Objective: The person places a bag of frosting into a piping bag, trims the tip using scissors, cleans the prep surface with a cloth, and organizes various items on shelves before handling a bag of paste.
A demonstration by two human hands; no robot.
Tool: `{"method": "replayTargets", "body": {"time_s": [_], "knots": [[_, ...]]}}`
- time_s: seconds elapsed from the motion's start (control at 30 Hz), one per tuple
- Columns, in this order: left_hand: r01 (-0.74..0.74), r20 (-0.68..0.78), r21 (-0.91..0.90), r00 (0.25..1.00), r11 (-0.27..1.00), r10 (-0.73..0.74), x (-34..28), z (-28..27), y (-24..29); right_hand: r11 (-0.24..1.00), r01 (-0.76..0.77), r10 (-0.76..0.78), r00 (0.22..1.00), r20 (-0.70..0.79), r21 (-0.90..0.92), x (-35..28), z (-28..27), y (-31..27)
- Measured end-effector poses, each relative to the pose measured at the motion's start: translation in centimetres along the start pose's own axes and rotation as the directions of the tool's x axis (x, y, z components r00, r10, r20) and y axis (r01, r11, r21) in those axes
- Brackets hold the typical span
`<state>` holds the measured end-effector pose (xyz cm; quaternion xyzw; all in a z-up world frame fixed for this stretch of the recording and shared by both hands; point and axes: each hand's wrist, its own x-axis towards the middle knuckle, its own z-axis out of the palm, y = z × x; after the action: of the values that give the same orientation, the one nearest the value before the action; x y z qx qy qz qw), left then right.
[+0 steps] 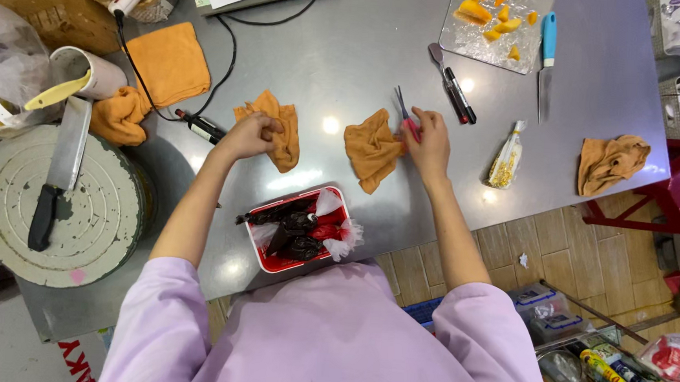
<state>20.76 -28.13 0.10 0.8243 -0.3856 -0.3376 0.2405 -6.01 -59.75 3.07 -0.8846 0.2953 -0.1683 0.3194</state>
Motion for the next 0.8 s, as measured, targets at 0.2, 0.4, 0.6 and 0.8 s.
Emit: {"method": "replayTargets", "body": {"time_s": [0.2, 0.4, 0.6, 0.8], "knots": [[-0.044, -0.141, 0.242, 0.987, 0.969, 0.080, 0.1, 2.3, 0.3, 0.994, -0.063, 0.059, 0.997, 0.052, 0.087, -1.2, -1.2, -1.0], [-0.051, -0.058, 0.191, 0.996, 0.980, 0.063, 1.7, 2.1, -1.0, 0.984, -0.115, 0.106, 0.992, 0.070, 0.138, -3.5, -0.9, 0.2], [-0.072, -0.051, 0.159, 0.995, 0.985, 0.081, 1.7, 2.2, -1.6, 0.967, -0.201, 0.183, 0.976, 0.122, 0.154, -5.5, -0.4, 0.6], [-0.089, -0.115, 0.105, 0.988, 0.990, 0.101, 0.6, 2.7, -1.5, 0.967, -0.173, 0.140, 0.974, 0.175, 0.188, -5.6, 0.0, -2.5]]}}
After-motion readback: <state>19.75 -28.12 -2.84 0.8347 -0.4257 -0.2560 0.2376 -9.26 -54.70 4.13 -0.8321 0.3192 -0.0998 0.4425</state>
